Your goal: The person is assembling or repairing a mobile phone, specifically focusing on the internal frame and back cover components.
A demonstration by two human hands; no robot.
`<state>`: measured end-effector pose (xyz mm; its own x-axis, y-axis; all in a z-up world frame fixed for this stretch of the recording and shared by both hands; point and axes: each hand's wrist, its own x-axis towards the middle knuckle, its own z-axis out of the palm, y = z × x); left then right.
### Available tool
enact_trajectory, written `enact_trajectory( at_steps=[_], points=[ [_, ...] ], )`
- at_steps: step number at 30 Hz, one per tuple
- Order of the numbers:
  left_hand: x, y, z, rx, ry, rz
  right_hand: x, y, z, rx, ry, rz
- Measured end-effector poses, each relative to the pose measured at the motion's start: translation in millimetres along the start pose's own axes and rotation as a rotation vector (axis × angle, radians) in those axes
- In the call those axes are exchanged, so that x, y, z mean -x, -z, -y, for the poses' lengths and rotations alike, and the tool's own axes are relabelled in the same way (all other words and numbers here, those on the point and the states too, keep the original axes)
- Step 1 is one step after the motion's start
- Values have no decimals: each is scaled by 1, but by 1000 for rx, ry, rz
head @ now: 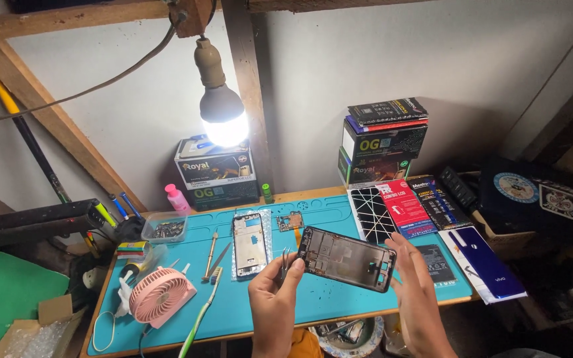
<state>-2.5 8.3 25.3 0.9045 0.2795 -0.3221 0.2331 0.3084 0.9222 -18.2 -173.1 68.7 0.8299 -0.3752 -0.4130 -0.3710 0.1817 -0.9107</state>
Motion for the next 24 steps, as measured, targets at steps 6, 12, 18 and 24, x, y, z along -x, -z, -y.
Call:
enact_trajectory(
  at_steps=[6,12,18,24],
  points=[
    [5,0,22,-415,-989,52,16,-18,33,-271,-334,32],
    [-2,11,57,-770,-1440,166,11,-10,37,-406,-496,254],
    [7,14,68,-760,-1497,230,-5,4,17,-339,-387,312],
    [6,14,73,-773,-1509,262,-3,4,18,-330,-310,260]
  ],
)
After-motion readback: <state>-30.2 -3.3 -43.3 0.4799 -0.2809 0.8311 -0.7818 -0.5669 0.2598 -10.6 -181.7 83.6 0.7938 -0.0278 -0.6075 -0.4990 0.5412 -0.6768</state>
